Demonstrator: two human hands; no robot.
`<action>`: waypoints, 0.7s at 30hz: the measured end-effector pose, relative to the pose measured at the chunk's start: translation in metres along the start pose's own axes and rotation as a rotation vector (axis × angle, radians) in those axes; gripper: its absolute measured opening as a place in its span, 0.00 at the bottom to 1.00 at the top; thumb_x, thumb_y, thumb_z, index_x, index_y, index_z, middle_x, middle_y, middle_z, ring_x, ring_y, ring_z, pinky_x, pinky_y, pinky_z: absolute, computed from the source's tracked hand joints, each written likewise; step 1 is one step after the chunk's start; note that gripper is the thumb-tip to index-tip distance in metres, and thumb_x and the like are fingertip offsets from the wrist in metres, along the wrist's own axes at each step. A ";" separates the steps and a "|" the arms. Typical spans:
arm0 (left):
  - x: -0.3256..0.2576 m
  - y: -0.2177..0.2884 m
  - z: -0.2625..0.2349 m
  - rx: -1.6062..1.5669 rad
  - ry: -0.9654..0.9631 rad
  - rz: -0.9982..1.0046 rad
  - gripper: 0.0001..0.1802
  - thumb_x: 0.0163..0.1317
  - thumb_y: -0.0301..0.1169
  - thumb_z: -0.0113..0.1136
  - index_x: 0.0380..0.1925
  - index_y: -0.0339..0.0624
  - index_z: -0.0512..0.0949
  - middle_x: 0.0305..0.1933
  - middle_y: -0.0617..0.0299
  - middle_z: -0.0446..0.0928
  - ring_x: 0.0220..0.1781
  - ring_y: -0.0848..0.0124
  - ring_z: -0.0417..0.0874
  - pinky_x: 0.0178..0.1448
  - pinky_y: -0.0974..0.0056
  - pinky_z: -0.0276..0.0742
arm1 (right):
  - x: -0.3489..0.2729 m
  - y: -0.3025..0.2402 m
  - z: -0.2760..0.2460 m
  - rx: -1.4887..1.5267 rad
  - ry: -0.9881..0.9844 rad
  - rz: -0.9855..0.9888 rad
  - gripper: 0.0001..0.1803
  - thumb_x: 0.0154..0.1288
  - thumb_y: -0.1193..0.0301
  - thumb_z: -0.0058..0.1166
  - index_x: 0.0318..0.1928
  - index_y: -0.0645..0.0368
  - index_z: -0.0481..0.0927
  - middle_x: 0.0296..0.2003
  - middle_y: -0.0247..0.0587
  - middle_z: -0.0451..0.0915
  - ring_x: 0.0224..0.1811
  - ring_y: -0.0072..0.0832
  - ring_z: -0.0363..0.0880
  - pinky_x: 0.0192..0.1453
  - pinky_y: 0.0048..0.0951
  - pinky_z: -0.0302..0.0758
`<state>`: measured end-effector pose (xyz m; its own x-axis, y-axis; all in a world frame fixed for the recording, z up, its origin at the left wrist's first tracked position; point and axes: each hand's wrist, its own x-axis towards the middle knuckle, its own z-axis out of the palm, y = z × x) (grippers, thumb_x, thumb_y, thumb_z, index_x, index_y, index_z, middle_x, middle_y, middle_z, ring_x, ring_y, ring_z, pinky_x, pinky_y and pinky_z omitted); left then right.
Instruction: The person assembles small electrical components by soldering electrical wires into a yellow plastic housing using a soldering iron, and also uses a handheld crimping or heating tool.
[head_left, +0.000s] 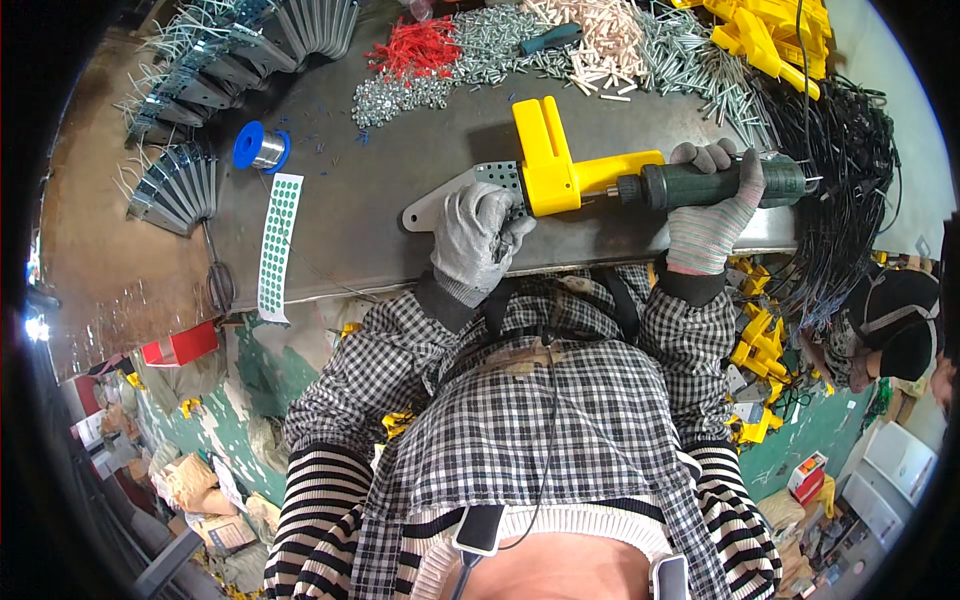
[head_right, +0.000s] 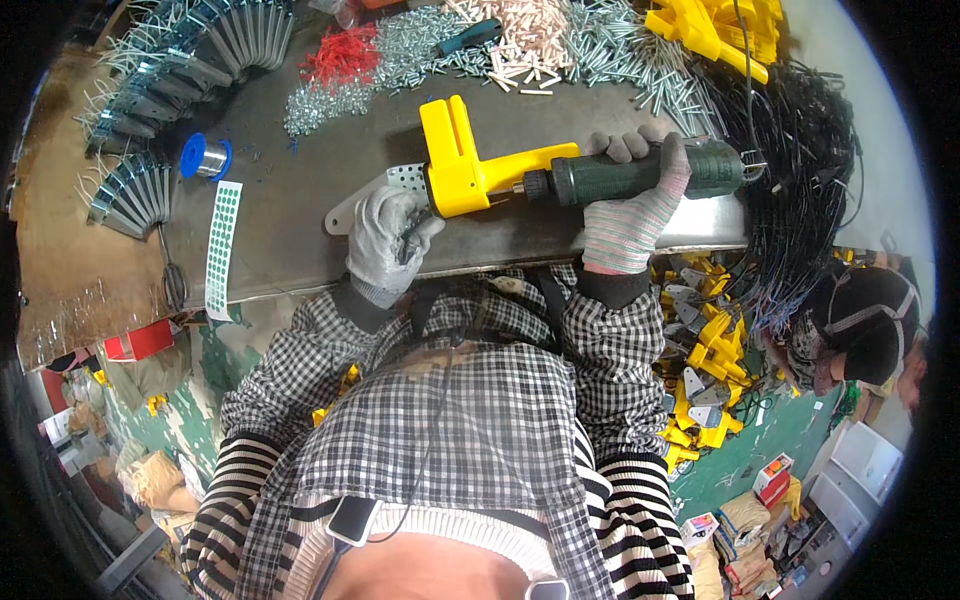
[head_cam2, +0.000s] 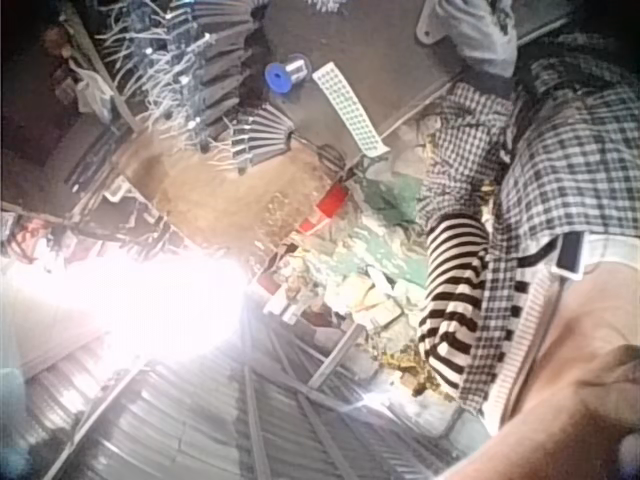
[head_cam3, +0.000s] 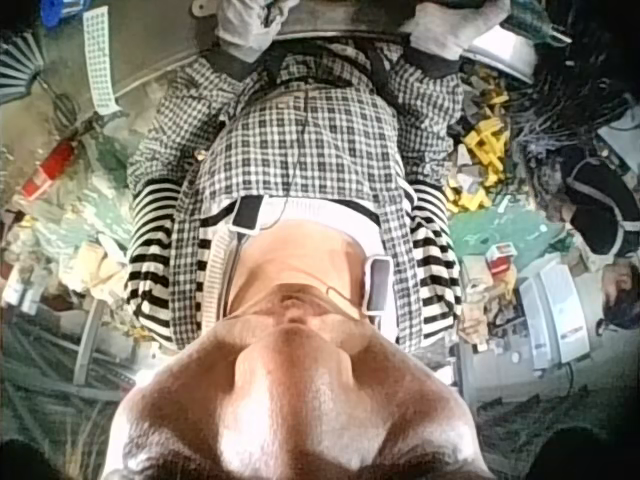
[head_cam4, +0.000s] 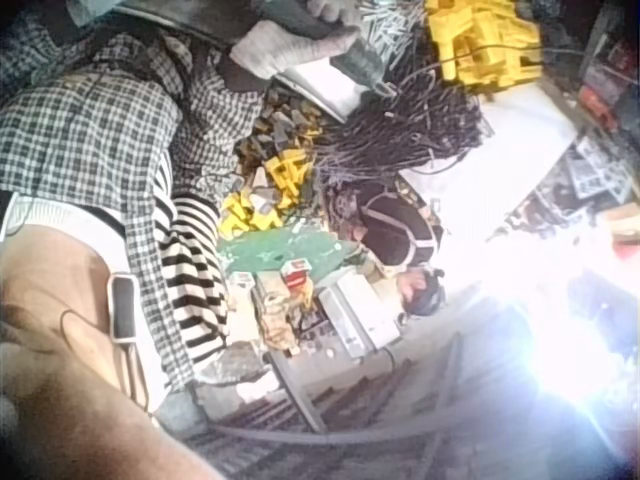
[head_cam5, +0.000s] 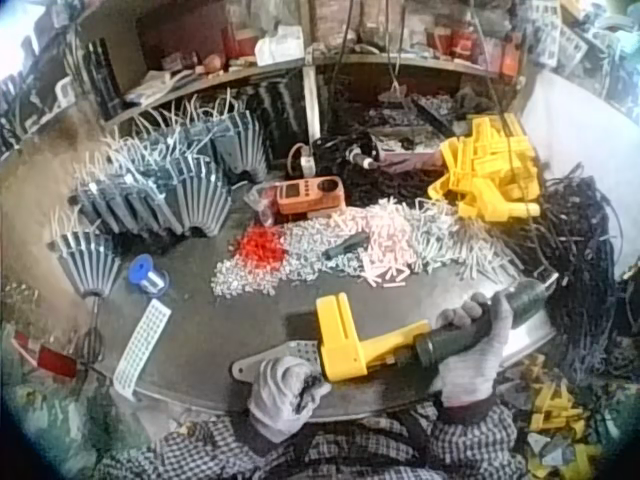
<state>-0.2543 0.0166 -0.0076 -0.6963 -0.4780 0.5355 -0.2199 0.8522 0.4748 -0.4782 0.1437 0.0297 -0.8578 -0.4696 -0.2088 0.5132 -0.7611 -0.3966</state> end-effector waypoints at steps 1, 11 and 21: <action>0.003 0.003 -0.001 -0.002 -0.001 0.000 0.16 0.52 0.33 0.69 0.38 0.45 0.75 0.36 0.59 0.73 0.38 0.56 0.76 0.41 0.51 0.71 | 0.000 0.000 0.000 -0.001 0.002 -0.001 0.16 0.62 0.60 0.61 0.38 0.58 0.73 0.25 0.26 0.66 0.26 0.21 0.65 0.50 0.37 0.71; 0.015 0.009 0.002 -0.092 0.022 -0.120 0.10 0.53 0.21 0.64 0.28 0.40 0.70 0.30 0.55 0.71 0.34 0.54 0.75 0.38 0.54 0.70 | -0.003 0.004 0.004 -0.072 0.006 -0.057 0.17 0.62 0.59 0.60 0.41 0.60 0.74 0.26 0.28 0.67 0.27 0.21 0.66 0.50 0.37 0.71; 0.011 0.003 0.006 -0.161 -0.026 -0.085 0.17 0.42 0.28 0.72 0.24 0.43 0.70 0.27 0.57 0.69 0.30 0.53 0.74 0.30 0.49 0.66 | -0.008 0.004 -0.008 0.088 -0.133 0.001 0.16 0.61 0.62 0.62 0.42 0.55 0.71 0.26 0.24 0.62 0.28 0.19 0.61 0.50 0.31 0.67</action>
<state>-0.2662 0.0151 -0.0045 -0.6976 -0.5397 0.4713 -0.1680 0.7626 0.6247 -0.4698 0.1477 0.0220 -0.8489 -0.5213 -0.0870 0.5199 -0.7940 -0.3150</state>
